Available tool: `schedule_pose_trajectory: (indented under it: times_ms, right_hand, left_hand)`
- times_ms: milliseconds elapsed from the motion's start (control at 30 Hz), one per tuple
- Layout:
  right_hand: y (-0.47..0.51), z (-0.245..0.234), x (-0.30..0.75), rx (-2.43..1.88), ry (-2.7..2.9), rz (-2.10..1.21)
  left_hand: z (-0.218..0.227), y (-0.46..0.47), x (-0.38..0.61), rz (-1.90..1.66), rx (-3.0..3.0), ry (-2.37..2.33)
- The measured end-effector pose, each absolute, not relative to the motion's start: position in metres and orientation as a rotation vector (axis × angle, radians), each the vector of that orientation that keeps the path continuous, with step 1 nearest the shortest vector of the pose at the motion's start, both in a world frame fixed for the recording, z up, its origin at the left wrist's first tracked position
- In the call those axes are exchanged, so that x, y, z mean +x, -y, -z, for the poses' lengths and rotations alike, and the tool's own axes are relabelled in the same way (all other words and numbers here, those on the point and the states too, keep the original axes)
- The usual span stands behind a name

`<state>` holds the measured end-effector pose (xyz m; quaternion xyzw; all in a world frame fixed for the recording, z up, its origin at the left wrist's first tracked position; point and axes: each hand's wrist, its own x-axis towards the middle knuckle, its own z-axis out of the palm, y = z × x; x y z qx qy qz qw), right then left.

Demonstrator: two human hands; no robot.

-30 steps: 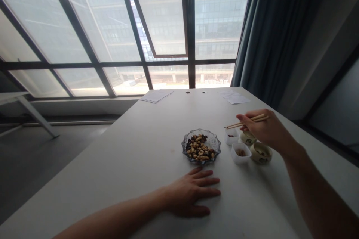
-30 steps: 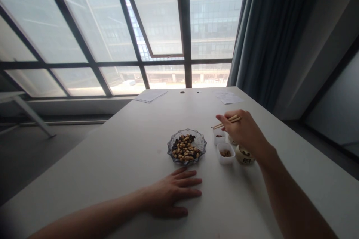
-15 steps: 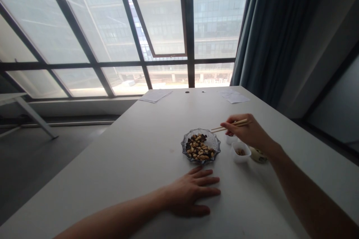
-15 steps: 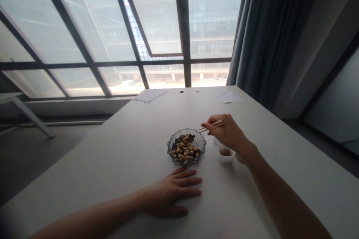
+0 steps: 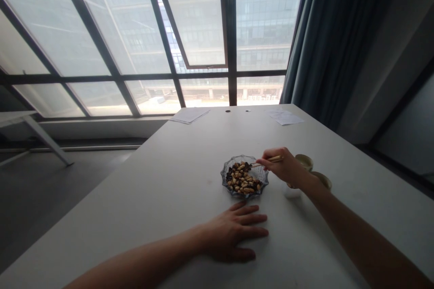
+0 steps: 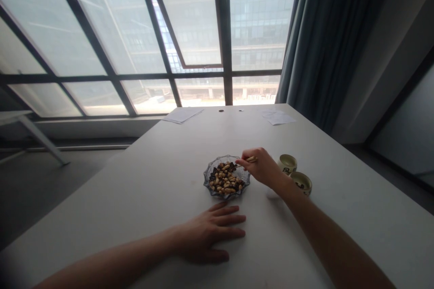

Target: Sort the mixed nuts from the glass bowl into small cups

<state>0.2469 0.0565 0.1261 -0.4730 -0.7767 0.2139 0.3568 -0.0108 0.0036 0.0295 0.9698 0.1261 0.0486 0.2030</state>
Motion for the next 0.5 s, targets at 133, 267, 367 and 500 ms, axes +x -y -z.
schedule_pose_trajectory:
  times_ms: [133,267,367,500]
  right_hand:
    - [-0.058,-0.123,0.247,-1.227,2.071,-0.436]
    - [-0.058,-0.123,0.246,-1.236,2.081,-0.395]
    - [-0.052,-0.132,0.246,-1.244,2.060,-0.415]
    - [-0.030,-0.163,0.260,-1.282,1.982,-0.416]
  left_hand:
    - [-0.031,-0.004,-0.011,-0.136,2.692,-0.355]
    - [-0.033,-0.004,-0.011,-0.131,2.680,-0.359]
    - [-0.033,-0.004,-0.011,-0.136,2.678,-0.357]
    - [-0.032,-0.004,-0.011,-0.141,2.677,-0.349]
